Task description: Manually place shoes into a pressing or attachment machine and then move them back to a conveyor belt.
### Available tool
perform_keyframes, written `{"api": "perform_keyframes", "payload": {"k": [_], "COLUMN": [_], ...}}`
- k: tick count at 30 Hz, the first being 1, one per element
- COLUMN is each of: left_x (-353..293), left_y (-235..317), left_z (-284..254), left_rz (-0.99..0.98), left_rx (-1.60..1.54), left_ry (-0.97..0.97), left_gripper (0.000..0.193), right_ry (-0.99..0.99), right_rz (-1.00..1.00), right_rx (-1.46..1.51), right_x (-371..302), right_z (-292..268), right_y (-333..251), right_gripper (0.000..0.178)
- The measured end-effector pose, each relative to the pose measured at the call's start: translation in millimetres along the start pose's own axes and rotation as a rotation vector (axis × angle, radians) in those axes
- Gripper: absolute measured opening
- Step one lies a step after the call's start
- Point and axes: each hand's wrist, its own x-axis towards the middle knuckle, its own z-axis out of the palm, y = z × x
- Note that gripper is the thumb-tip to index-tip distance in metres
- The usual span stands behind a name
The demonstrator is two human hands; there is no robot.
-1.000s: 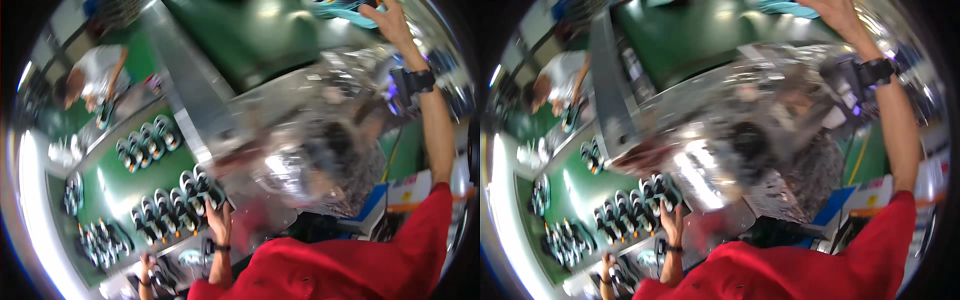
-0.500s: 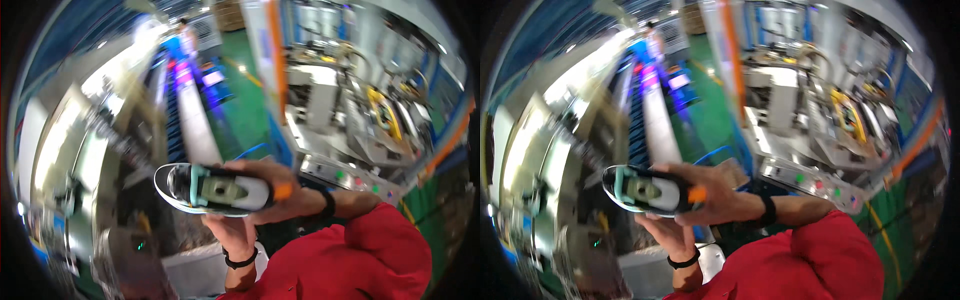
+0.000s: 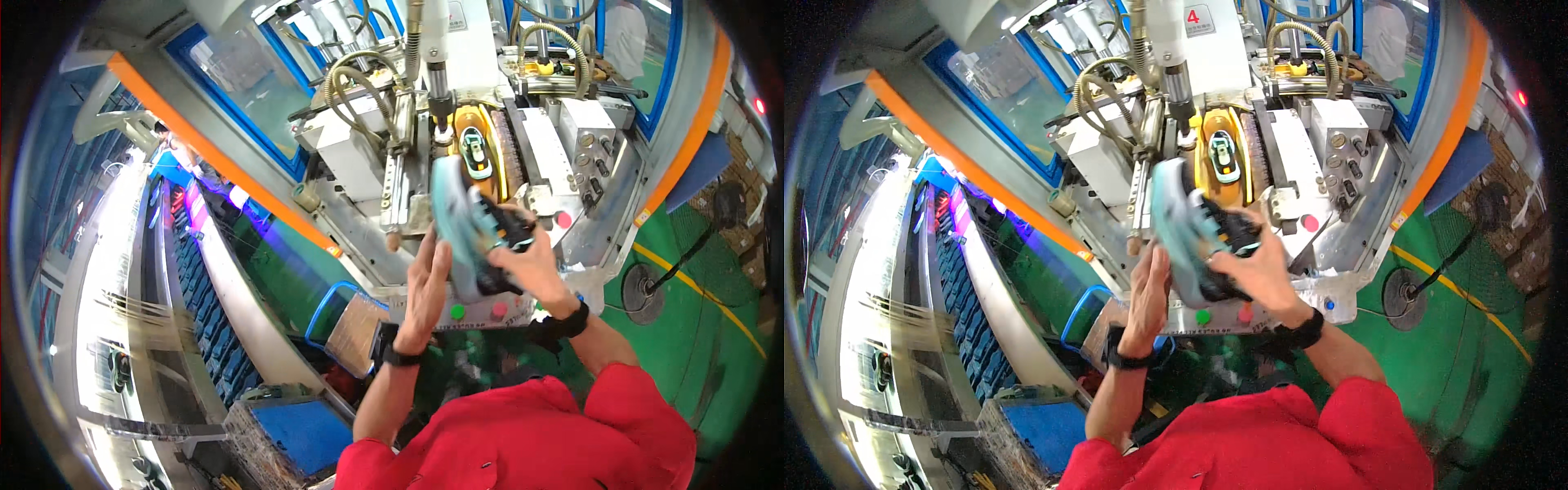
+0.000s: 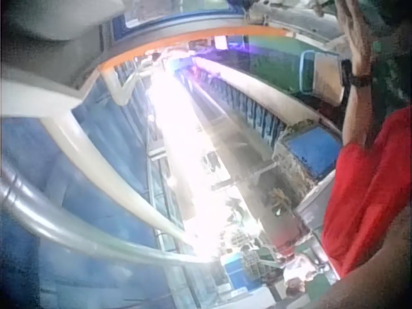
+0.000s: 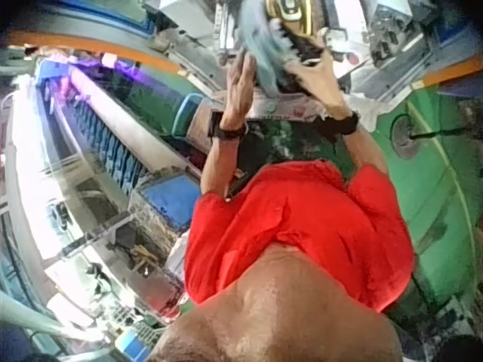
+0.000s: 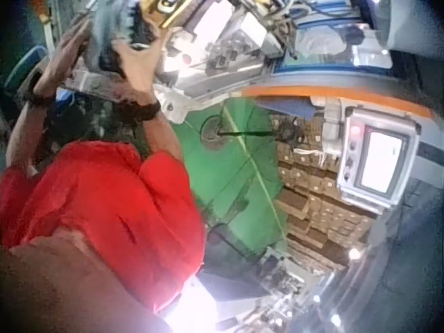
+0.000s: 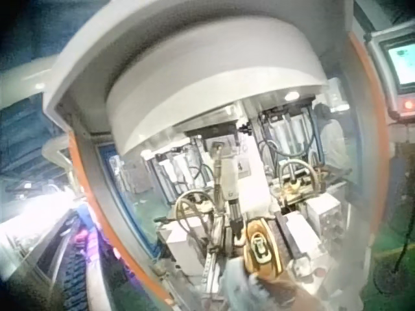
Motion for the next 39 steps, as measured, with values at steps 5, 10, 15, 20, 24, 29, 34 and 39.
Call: {"api": "perform_keyframes", "payload": {"k": [5,10,15,20,24,29,34,39], "left_x": [179,315,349,326,191,39,-83,-171], "left_y": [-113,-200,-202,-191,-81,-17,10,-4], "left_z": [27,70,99,41,1,-82,-111,-92], "left_rz": [-0.039,0.047,-0.215,-0.552,-0.604,-0.507,-0.449,-0.363], "left_rx": [0.221,0.624,0.722,-0.216,-0.465,-0.378,-0.292,-0.293], "left_ry": [-0.036,0.294,0.131,0.166,-0.025,0.13,0.62,1.026], "left_gripper": [0.041,0.077,0.064,0.015,0.021,0.044,0.046,0.036], "right_ry": [0.2,0.387,0.469,0.304,0.036,-0.136,0.139,-0.044], "right_rz": [0.053,0.013,-0.006,0.22,0.215,0.304,0.241,-0.591], "right_rx": [-0.163,-0.268,-0.575,-0.789,-1.116,-1.13,-1.231,-1.173], "right_x": [65,91,126,249,341,362,346,271], "right_z": [-85,-113,-138,-105,-94,16,52,59], "right_y": [16,18,38,30,91,159,244,207], "right_gripper": [0.062,0.056,0.052,0.062,0.073,0.051,0.057,0.049]}}
